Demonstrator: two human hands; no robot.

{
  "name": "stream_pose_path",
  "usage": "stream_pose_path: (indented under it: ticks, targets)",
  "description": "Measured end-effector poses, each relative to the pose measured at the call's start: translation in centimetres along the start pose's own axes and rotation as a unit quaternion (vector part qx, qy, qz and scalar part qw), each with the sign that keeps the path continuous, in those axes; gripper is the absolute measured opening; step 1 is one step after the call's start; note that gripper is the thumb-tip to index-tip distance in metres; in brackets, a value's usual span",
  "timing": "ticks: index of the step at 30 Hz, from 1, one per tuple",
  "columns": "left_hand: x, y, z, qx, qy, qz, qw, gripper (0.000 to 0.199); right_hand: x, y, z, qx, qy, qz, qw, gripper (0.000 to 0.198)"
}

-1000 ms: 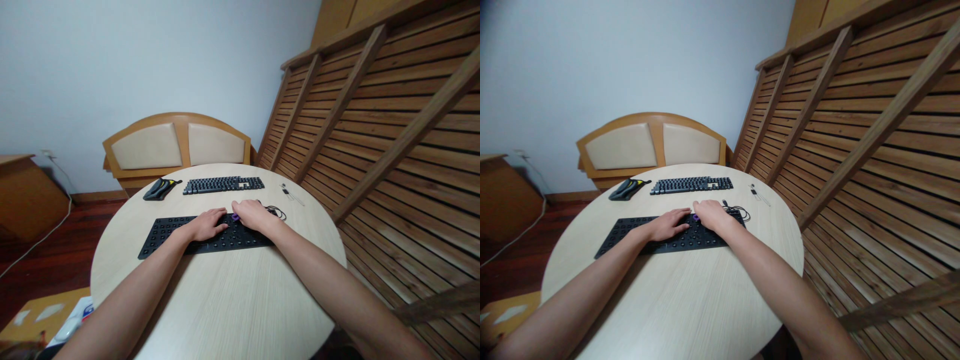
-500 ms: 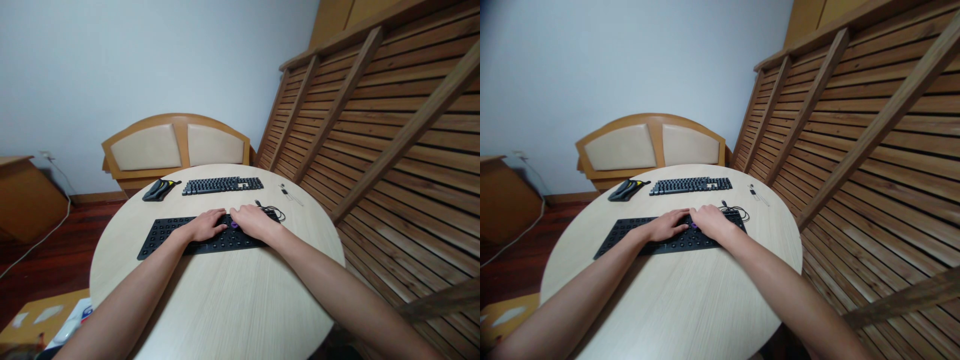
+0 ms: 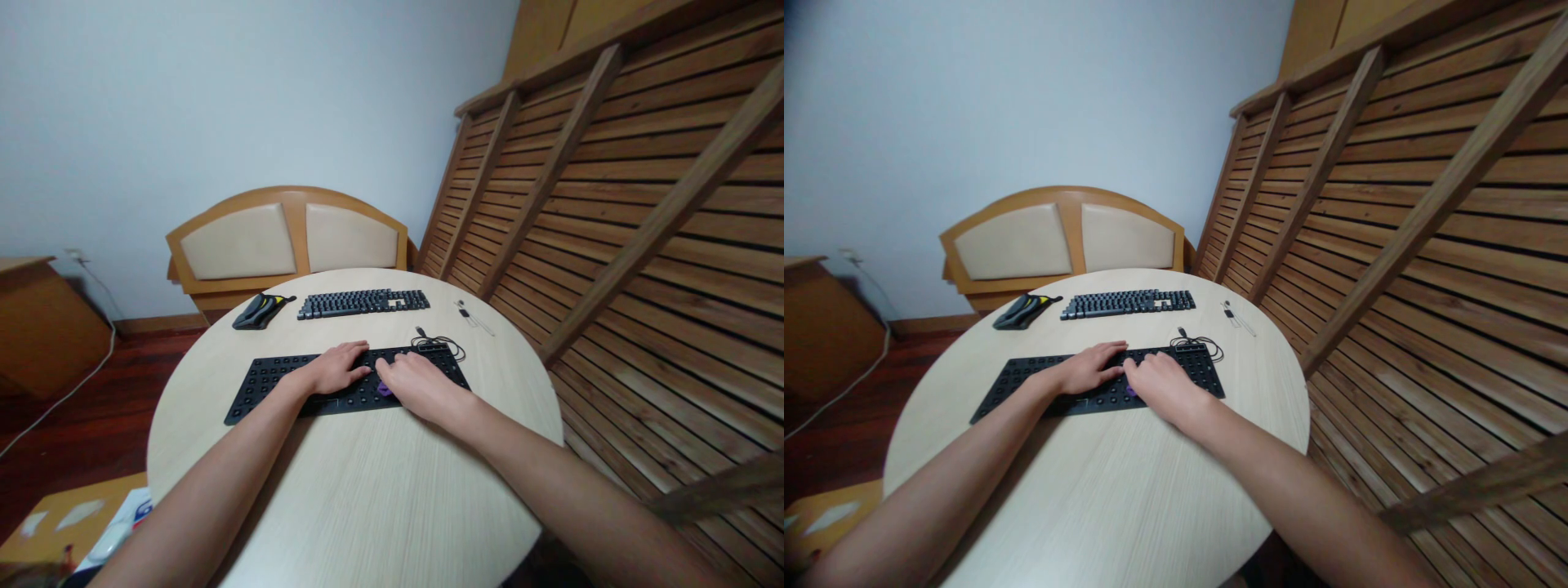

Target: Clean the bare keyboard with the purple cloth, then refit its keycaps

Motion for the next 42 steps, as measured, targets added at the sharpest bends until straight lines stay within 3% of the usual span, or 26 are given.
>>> stream_pose_path:
  ticks: [6, 9, 14, 18, 24, 31, 35, 42]
  targets:
    - [0.1, 0.0, 0.1, 0.000, 0.001, -0.001, 1.000, 0.058, -0.9, 2.0, -1.2, -0.069, -0.017, -0.011, 0.997, 0.020]
    - [0.1, 0.0, 0.1, 0.002, -0.001, -0.002, 1.000, 0.058, -1.3, 2.7, -1.1, -0.054, -0.031, -0.004, 0.998, 0.017]
    - [0.0, 0.0, 0.0, 0.005, -0.006, -0.006, 1.000, 0.059, -0.4, 3.6, 1.6, -0.038, -0.173, -0.031, 0.984, 0.013]
    - [0.0, 0.0, 0.1, 0.005, -0.009, -0.009, 1.000, 0.060, 0.3, 3.8, 4.5, -0.112, -0.246, 0.015, 0.963, 0.024]
    - [0.1, -0.1, 0.1, 0.004, -0.012, -0.011, 1.000, 0.061, -1.3, 3.8, 2.7, -0.084, -0.211, 0.040, 0.973, 0.020]
    - [0.2, 0.0, 0.2, 0.006, -0.010, -0.014, 1.000, 0.060, -1.8, 4.5, 0.3, -0.036, -0.138, 0.008, 0.990, 0.011]
    - [0.3, -0.1, 0.3, 0.009, -0.009, -0.016, 1.000, 0.060, -1.3, 5.0, 0.7, -0.013, -0.140, -0.020, 0.990, 0.015]
    - [0.4, -0.1, 0.3, 0.011, -0.006, -0.013, 1.000, 0.059, -1.4, 6.3, 3.9, -0.074, -0.158, -0.038, 0.984, 0.014]
Point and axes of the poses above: each hand's wrist, its own y-axis away from the middle knuckle, its own x-axis out of the back of the hand, z = x × y, the point moved 3 cm from there along -y, towards the middle knuckle, and after that the axes turned 11 degrees about -x, right-handed, at the moved point
